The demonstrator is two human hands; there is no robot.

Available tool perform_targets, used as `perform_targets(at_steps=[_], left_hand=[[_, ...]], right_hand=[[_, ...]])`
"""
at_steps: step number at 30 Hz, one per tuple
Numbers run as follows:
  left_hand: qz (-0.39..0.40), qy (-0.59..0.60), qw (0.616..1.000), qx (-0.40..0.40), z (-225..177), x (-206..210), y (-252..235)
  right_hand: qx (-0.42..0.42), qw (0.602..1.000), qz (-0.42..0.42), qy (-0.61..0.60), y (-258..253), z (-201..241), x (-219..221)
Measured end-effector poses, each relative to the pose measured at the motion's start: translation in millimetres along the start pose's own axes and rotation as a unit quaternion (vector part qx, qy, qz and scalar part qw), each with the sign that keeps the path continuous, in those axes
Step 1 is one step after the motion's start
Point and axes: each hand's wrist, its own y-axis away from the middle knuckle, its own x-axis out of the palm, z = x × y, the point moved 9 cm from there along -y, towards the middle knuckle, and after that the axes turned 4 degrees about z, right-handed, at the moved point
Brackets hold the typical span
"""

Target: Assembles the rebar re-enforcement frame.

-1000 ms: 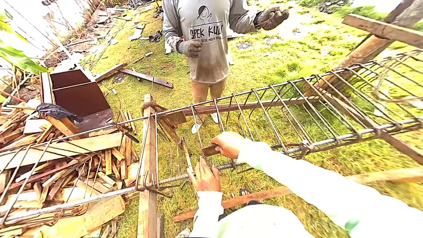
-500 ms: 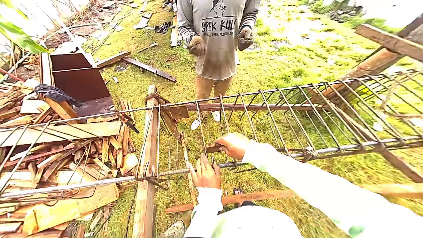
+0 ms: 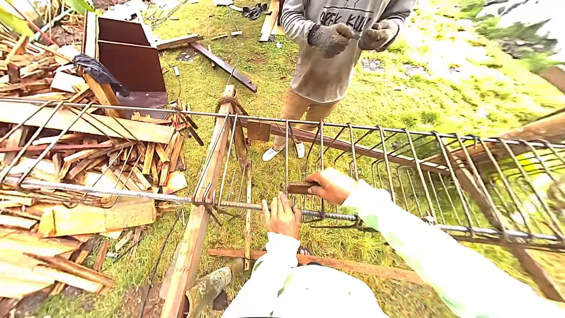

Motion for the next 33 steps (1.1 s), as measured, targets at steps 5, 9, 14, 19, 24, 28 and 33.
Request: perform_targets(at_steps=[5,9,14,19,24,28,33], left_hand=[[-0.014,-0.004,1.0,-0.003,0,0,1],[-0.004,0.001,1.0,-0.002,1,1,0],[0.02,0.026,0.999,-0.011,2,2,0],[0.043,0.02,0.999,-0.011,3,3,0],[0.028,0.018,0.999,0.005,3,3,-1],[0.085,0.03,0.996,-0.003,2,4,-1],[0.089,0.061,0.994,-0.009,7,5,-1]], right_hand=[[-0.015,1.0,-0.021,0.005,0,-2,1],[0.017,0.999,-0.031,0.011,5,0,4],[0.056,0.992,-0.094,0.057,21,4,13],[0.063,0.99,-0.088,0.088,18,8,9],[0.02,0.98,-0.195,0.021,39,7,-33],[-0.033,0.925,-0.377,-0.043,122,11,-127],[-0.01,0.83,-0.511,-0.222,189,-48,-109]])
